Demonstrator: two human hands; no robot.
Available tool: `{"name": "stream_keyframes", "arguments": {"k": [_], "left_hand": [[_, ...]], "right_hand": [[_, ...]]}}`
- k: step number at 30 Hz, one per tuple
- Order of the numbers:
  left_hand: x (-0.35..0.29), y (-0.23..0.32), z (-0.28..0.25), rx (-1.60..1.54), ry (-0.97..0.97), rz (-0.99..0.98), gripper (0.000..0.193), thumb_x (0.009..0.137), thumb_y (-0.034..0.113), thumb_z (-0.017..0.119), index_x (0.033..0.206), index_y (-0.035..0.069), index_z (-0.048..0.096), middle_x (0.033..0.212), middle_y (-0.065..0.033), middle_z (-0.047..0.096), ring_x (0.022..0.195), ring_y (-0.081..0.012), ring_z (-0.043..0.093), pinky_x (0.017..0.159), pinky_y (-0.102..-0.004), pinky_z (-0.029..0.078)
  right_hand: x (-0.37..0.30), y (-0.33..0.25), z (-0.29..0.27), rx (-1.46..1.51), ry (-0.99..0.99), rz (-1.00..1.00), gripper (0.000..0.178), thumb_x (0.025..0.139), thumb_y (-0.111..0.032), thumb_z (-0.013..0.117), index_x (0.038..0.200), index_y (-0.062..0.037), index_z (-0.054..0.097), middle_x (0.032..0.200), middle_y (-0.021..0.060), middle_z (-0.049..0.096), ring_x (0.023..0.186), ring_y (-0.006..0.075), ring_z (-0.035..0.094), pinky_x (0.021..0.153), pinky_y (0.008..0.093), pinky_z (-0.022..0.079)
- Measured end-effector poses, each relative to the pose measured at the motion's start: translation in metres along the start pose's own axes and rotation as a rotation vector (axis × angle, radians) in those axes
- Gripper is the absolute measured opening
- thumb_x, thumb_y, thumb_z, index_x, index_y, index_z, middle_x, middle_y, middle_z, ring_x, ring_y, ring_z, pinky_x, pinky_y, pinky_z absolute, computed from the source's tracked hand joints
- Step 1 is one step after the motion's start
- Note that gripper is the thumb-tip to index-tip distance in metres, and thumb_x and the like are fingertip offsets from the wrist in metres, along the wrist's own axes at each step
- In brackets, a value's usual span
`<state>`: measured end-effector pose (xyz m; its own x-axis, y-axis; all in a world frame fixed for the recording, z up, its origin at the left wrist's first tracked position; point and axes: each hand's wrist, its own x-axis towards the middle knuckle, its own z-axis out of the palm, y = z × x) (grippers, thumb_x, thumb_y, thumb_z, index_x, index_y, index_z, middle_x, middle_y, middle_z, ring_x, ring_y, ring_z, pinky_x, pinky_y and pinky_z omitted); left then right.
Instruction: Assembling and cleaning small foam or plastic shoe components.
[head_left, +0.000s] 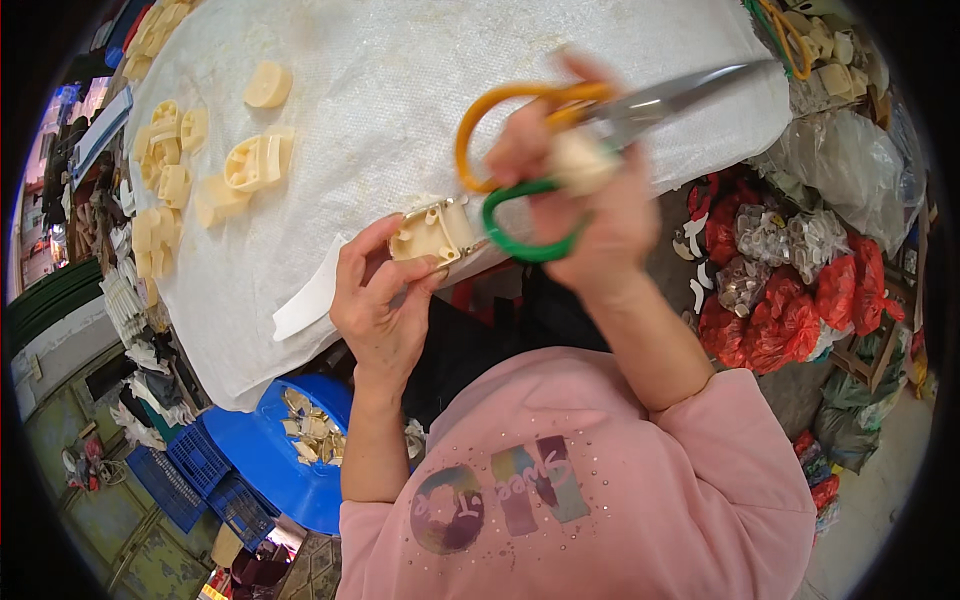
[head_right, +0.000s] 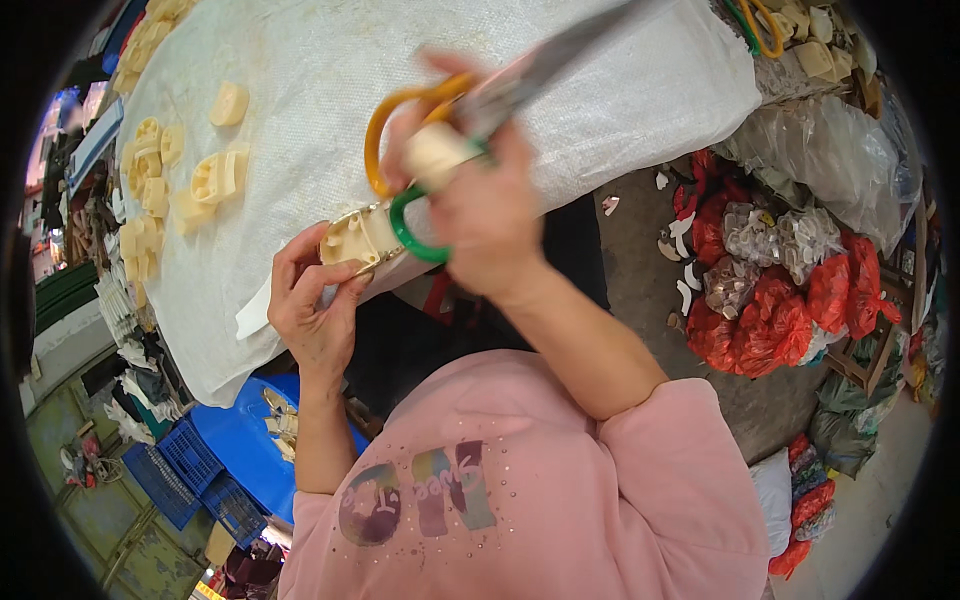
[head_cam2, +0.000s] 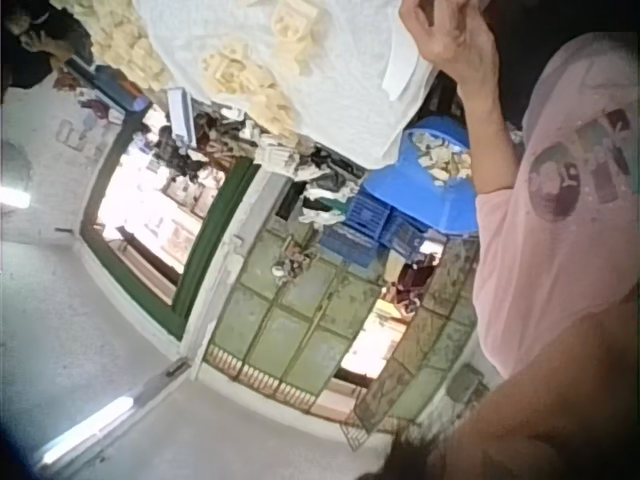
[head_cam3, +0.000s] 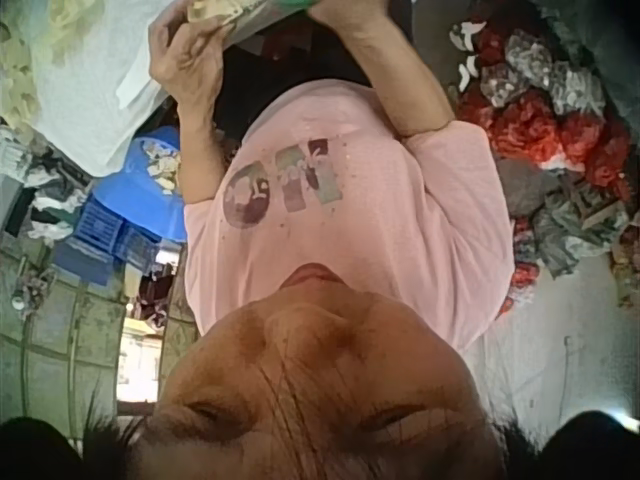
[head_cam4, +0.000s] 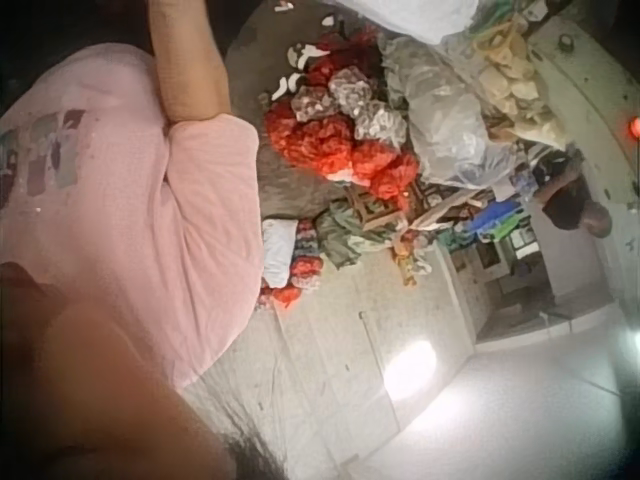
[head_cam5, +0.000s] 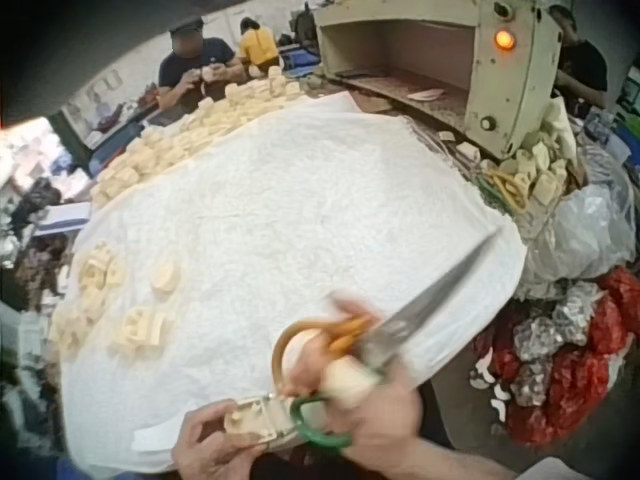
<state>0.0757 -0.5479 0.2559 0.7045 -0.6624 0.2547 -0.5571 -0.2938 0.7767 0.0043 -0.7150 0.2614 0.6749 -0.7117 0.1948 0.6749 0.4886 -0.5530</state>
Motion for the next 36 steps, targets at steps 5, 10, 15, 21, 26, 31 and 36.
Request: {"name": "stream_keyframes", "arguments": {"k": [5,10,15,21,26,31,36], "left_hand": [[0.004,-0.005,0.0,0.092,-0.027,0.092,0.023,0.059,-0.011,0.072,0.077,0.003,0.065,0.109,-0.0138,0.056,0.094,-0.0236,0.061,0.078,-0.0315,0.054],[0.002,-0.002,0.002,0.043,-0.003,0.048,0.022,0.059,-0.01,0.072,0.076,0.003,0.065,0.108,-0.0125,0.057,0.095,-0.0233,0.06,0.079,-0.0318,0.052],[0.002,-0.001,-0.001,0.061,0.046,0.079,0.021,0.059,-0.008,0.073,0.076,0.002,0.065,0.107,-0.0114,0.058,0.094,-0.0224,0.058,0.079,-0.0316,0.049],[0.001,-0.002,0.002,0.038,0.033,0.055,0.02,0.06,-0.008,0.071,0.075,0.002,0.065,0.107,-0.0114,0.058,0.095,-0.0228,0.058,0.08,-0.0321,0.049],[-0.001,-0.005,0.002,0.048,0.034,0.082,0.019,0.062,-0.008,0.07,0.077,0.003,0.065,0.108,-0.0117,0.057,0.095,-0.0237,0.058,0.081,-0.0323,0.049],[-0.004,-0.008,0.006,-0.04,0.063,0.066,0.019,0.063,-0.008,0.069,0.078,0.003,0.065,0.109,-0.0118,0.057,0.098,-0.0242,0.057,0.082,-0.0321,0.048],[-0.008,-0.006,0.006,-0.053,0.09,0.086,0.018,0.064,-0.01,0.069,0.078,0.002,0.064,0.111,-0.013,0.055,0.103,-0.0244,0.056,0.086,-0.0326,0.049]], "right_hand": [[-0.006,0.014,-0.002,-0.266,0.024,0.205,0.052,0.085,-0.008,0.049,0.133,-0.0012,0.033,0.079,0.0062,0.046,0.069,0.015,0.042,0.067,0.0326,0.039],[0.005,-0.013,0.004,-0.087,-0.11,0.083,0.042,0.085,-0.005,0.05,0.125,0.0025,0.041,0.085,0.0055,0.053,0.072,0.0098,0.049,0.069,0.0243,0.043],[-0.012,0.013,0.015,-0.333,0.047,0.147,0.049,0.086,-0.012,0.05,0.132,-0.0015,0.036,0.077,0.0064,0.045,0.068,0.0158,0.043,0.067,0.0323,0.04],[0.003,-0.02,-0.004,-0.15,-0.015,0.056,0.048,0.089,-0.019,0.05,0.133,-0.0048,0.037,0.078,0.0064,0.044,0.07,0.0144,0.04,0.067,0.0331,0.038],[-0.005,-0.027,0.002,-0.24,-0.01,0.103,0.046,0.089,-0.016,0.048,0.131,-0.001,0.037,0.078,0.0072,0.045,0.071,0.0143,0.04,0.067,0.0328,0.037],[-0.004,-0.028,0.0,-0.33,-0.019,0.158,0.044,0.089,-0.014,0.048,0.13,-0.0007,0.037,0.077,0.0077,0.046,0.07,0.0147,0.041,0.067,0.0333,0.038],[0.009,-0.041,-0.003,-0.602,-0.041,0.108,0.044,0.088,-0.013,0.051,0.128,0.0028,0.04,0.08,0.0068,0.049,0.072,0.0138,0.045,0.067,0.0309,0.04]]}}
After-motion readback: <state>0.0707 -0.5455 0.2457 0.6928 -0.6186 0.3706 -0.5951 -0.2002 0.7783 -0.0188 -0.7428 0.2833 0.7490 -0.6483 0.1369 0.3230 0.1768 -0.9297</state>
